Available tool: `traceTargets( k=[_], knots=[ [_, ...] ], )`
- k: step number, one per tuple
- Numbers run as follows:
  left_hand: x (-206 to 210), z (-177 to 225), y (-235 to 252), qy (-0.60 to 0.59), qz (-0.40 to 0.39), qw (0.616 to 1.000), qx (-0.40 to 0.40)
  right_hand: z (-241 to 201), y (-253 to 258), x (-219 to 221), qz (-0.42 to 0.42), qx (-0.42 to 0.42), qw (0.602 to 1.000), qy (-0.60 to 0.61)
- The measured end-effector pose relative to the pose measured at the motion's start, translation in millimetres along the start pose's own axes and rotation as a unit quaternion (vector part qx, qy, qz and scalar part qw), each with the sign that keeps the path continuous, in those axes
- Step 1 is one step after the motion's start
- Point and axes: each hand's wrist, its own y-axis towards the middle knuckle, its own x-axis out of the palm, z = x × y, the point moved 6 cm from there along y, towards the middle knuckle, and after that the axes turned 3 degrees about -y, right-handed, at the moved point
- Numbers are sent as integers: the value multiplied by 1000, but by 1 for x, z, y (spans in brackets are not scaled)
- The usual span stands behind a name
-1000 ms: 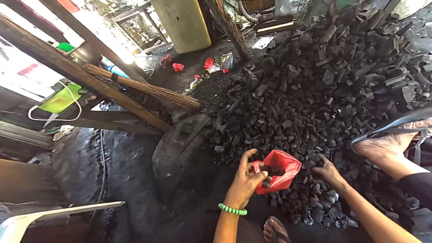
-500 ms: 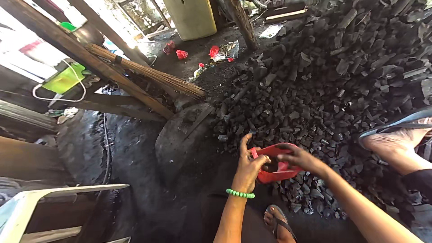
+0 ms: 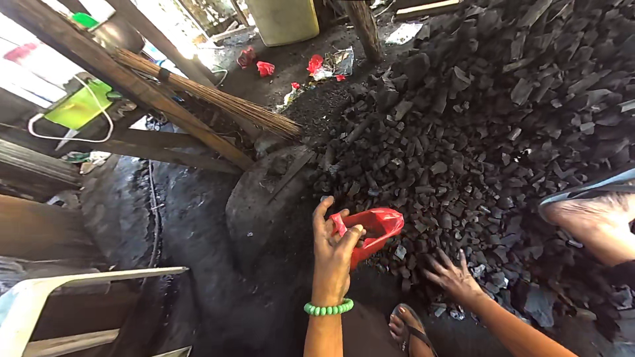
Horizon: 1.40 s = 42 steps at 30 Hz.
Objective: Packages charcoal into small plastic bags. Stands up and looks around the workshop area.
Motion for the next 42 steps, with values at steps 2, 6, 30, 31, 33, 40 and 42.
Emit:
traceTargets(
  k=[2,6,30,31,33,40,42],
  knots=[
    [-5,-2,3,-17,17,1000,-9,21,-10,-6,-18,23,1000,9],
    [-3,-7,6,-67,7,997,-47,58,-25,-21,-40,57,996,48],
    [32,-23,-10,-102,-192,971,-103,96,-50,-142,275,111,822,486],
    [31,-22,-9,-99,-187,973,-96,114,-53,-113,226,172,871,400],
    [28,-21,-8,-91,-178,976,-89,118,-60,-54,103,244,928,264],
    [24,-18,-7,-58,-153,984,-70,46,-41,19,-56,220,971,76],
    [22,-19,-6,-63,-147,985,-72,60,-43,17,-82,191,976,71]
  ],
)
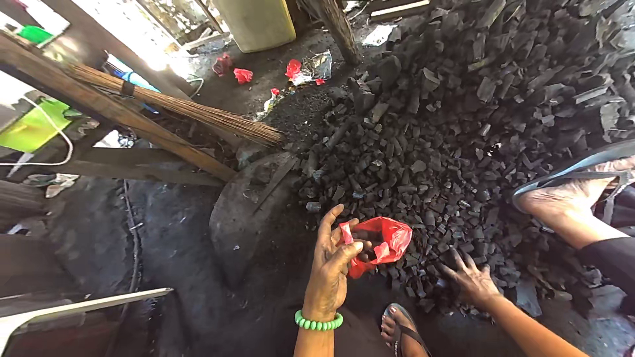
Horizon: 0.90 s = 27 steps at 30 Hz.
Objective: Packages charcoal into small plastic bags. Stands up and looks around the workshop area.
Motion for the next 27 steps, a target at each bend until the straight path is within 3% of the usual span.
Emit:
traceTargets(
  k=[6,11,15,17,19,21,23,25,26,27],
  knots=[
    [-3,-2,-2,-14,16,1000,-4,11,3,5,10,-1,1000,10],
    [3,-4,1,-28,6,1000,-11,19,1,2,-17,-49,999,7],
    [6,-7,2,-36,-17,999,-17,32,9,-12,-16,-35,997,64],
    [9,-7,3,-38,-31,999,-17,41,12,-26,28,-30,985,170],
    [12,-6,2,-28,-44,998,-19,43,6,-50,59,-26,932,356],
    [16,-6,2,-14,-72,997,-16,34,-5,-82,83,-57,841,532],
    [20,-7,2,-8,-103,995,-14,9,-18,-118,78,-128,733,663],
    [23,-9,1,-8,-132,991,-16,-29,-35,-156,31,-245,653,716],
    [25,-9,1,-9,-147,989,-18,-50,-42,-171,1,-309,641,703],
    [26,-10,0,-11,-159,987,-19,-72,-47,-182,-20,-354,660,663]
  ],
)
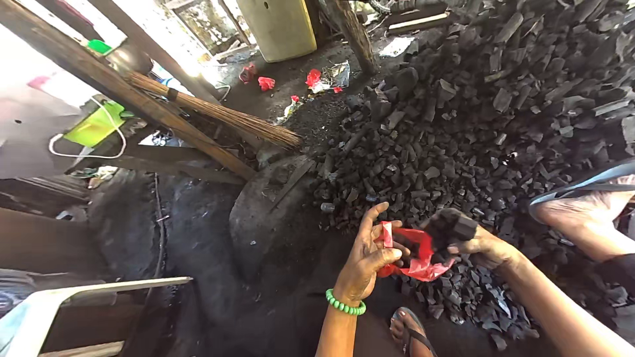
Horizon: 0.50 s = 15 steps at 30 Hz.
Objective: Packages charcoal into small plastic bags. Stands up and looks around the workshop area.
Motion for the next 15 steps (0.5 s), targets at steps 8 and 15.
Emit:
traceTargets(
  k=[8,15],
  knots=[
    [-5,0,-4,-49,32,998,-7,32,37,66,-127,166,738,-641],
    [-22,11,-6,-24,146,988,37,40,13,-37,210,-7,910,-358]
  ],
)
